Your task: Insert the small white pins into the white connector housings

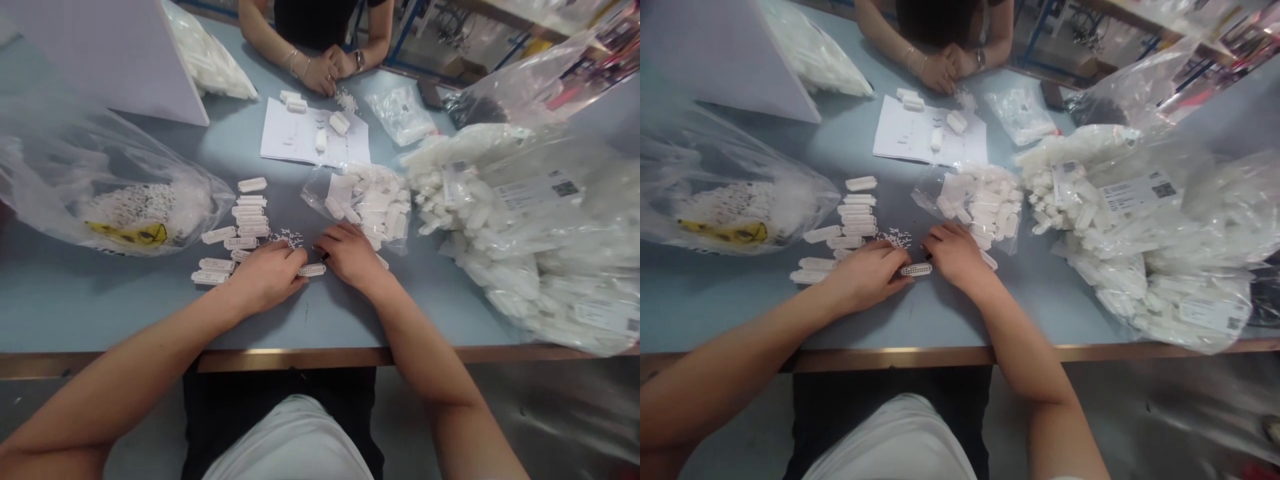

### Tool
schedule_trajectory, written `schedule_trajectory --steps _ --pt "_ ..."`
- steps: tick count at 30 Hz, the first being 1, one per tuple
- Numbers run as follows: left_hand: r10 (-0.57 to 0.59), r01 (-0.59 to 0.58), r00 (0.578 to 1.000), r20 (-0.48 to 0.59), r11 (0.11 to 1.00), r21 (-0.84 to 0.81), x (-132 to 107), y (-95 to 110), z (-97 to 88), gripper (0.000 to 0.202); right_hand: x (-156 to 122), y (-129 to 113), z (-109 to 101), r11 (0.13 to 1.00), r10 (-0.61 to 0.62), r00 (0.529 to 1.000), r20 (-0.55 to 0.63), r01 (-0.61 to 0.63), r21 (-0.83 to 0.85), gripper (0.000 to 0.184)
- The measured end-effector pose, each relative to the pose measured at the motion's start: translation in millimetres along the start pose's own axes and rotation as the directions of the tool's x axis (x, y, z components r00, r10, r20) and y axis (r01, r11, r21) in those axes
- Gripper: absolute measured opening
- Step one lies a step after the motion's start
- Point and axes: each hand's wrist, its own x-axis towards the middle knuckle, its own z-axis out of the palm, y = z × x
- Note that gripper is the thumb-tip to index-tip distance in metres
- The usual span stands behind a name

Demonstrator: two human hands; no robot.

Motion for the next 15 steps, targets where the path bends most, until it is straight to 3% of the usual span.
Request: schedule_trajectory --steps 5,8,12,15 --pt "-0.001 0.000 1.000 -0.011 1.000 -0.022 -1 -1 0.5 0.016 2 -1 0 0.999 0.002 1.000 0.009 -0.002 -0.052 0.014" --pt "-0.003 0.002 0.999 -0.032 1.000 -0.020 -2 -2 1.4 0.017 -2 -1 -5 0.998 0.018 0.999 -0.042 -0.015 0.055 0.013" --pt "-0.006 0.004 0.998 -0.057 1.000 -0.025 -3 -3 3.1 0.019 -10 -8 -13 0.976 -0.042 0.991 -0.128 0.068 0.208 0.017" --pt "-0.023 0.020 0.997 -0.077 0.999 -0.037 -4 -3 4.1 0.019 -14 -17 -16 0.974 -0.104 0.993 -0.057 0.113 0.194 0.015"
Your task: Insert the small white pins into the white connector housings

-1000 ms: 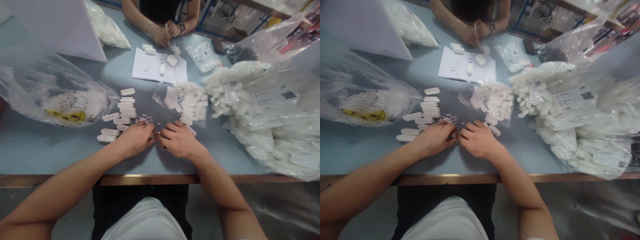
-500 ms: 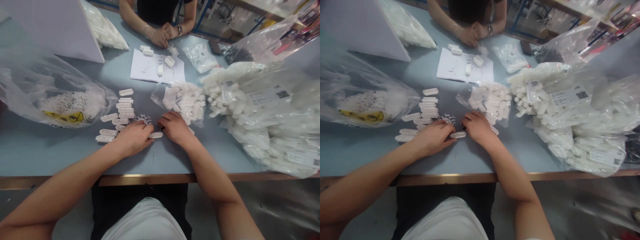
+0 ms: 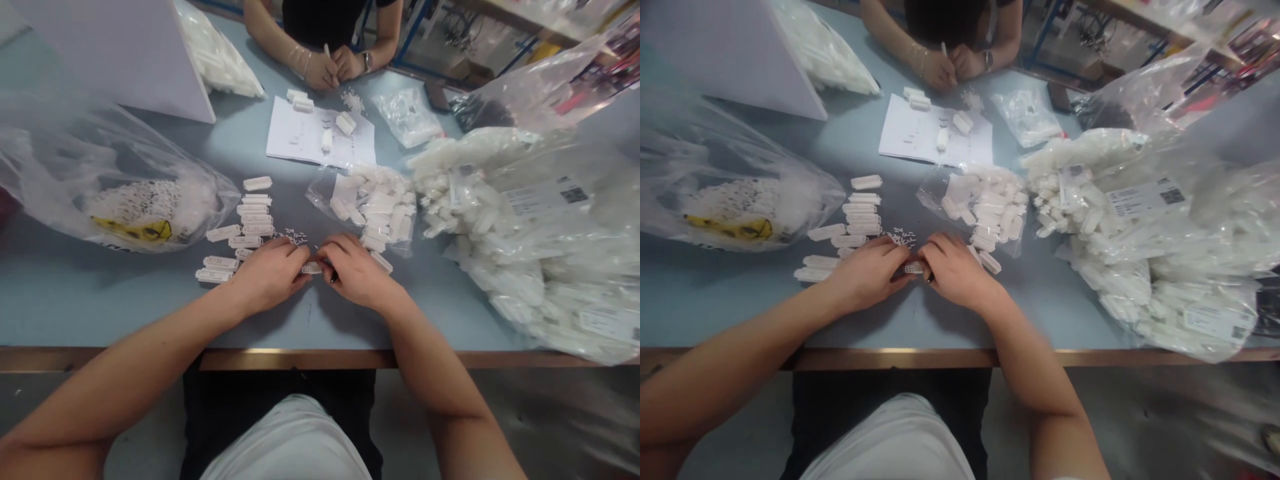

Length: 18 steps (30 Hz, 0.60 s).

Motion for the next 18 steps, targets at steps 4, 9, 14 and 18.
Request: schedule_trajectory --steps 4,9,14,18 --pt "-0.035 0.035 0.999 -0.023 0.999 -0.035 -0.1 0.3 0.8 0.021 -2.3 -8.6 -0.9 0.994 -0.025 0.997 0.077 0.033 -0.107 0.016" --pt "-0.042 0.040 0.999 -0.033 0.998 -0.046 0.2 0.9 1.6 0.021 -2.8 -10.1 -1.4 0.977 -0.062 0.996 0.062 0.074 -0.201 0.024" --pt "-0.042 0.041 0.999 -0.023 0.998 -0.051 0.8 2.1 0.7 0.023 -3.2 -11.5 -0.7 0.958 -0.081 0.994 0.072 0.098 -0.271 0.025" --pt "-0.028 0.027 1.000 -0.012 0.999 -0.045 1.1 2.4 1.6 0.025 -3.4 -12.3 0.4 0.939 -0.099 0.991 0.087 0.122 -0.321 0.023"
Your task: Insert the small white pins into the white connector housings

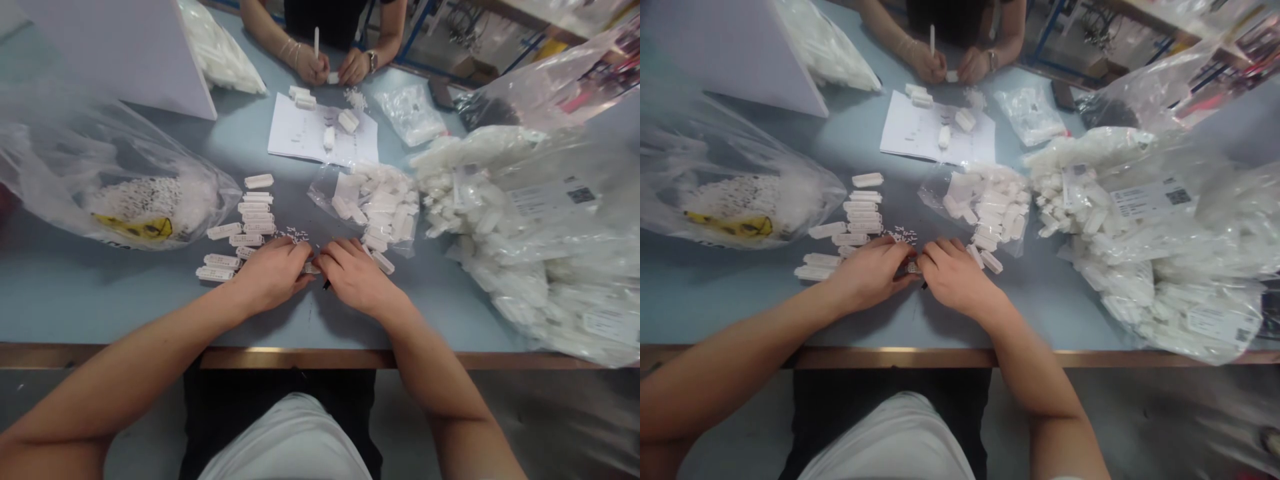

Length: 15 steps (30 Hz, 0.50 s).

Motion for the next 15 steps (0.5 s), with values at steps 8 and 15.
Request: schedule_trajectory --steps 8,15 --pt "-0.018 0.018 0.999 0.033 1.000 -0.006 0 0 1.9 0.024 -6 8 3 0.998 -0.001 0.996 -0.086 0.006 0.064 0.023" --pt "-0.037 0.037 0.997 0.063 0.999 0.002 1 0 1.4 0.023 -10 9 -1 0.995 -0.080 0.993 -0.086 0.084 0.047 0.019"
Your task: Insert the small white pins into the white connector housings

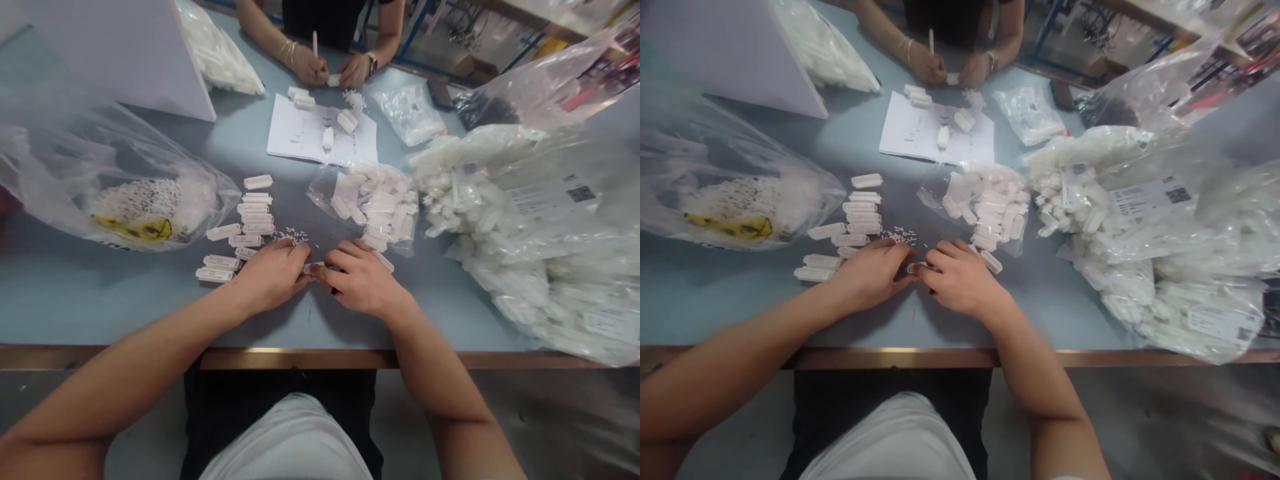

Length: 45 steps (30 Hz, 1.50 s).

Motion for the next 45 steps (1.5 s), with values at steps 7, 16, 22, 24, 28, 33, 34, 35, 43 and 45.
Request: schedule_trajectory --steps 7,16,22,24,28,33,34,35,43,45 --pt "-0.003 0.003 1.000 0.018 1.000 0.025 0 0 -0.3 0.026 1 0 3 0.997 0.060 0.998 -0.018 -0.059 0.055 0.017" --pt "0.070 -0.073 0.996 0.054 0.995 0.072 0 -1 -8.3 0.017 13 22 18 0.933 0.329 0.939 0.097 -0.339 0.122 0.034" --pt "0.079 -0.082 0.996 0.046 0.993 0.079 0 -1 -9.2 0.016 25 19 25 0.948 0.306 0.941 0.141 -0.315 0.046 0.023" --pt "0.078 -0.082 0.996 0.047 0.994 0.077 0 0 -9.6 0.016 26 18 26 0.950 0.309 0.942 0.128 -0.312 0.001 0.020" --pt "0.078 -0.080 0.996 0.039 0.994 0.071 0 0 -10.5 0.015 21 20 23 0.943 0.327 0.938 0.117 -0.332 0.028 0.018" --pt "0.076 -0.075 0.997 0.000 0.993 0.092 -1 -1 -10.6 0.014 6 19 12 0.927 0.300 0.953 0.034 -0.299 0.226 0.021" --pt "0.075 -0.074 0.997 -0.005 0.993 0.095 -1 -1 -10.3 0.014 3 17 10 0.923 0.296 0.954 0.035 -0.296 0.246 0.020" --pt "0.074 -0.072 0.997 -0.010 0.993 0.097 -1 -2 -9.9 0.014 0 14 8 0.920 0.294 0.955 0.046 -0.296 0.255 0.019" --pt "0.030 -0.028 0.999 -0.023 0.997 0.079 -1 -2 -7.2 0.015 -4 -2 4 0.958 0.219 0.969 0.116 -0.236 0.160 0.022" --pt "0.020 -0.019 1.000 -0.019 0.997 0.071 0 -2 -6.8 0.015 -4 -2 5 0.966 0.209 0.972 0.103 -0.222 0.135 0.024"
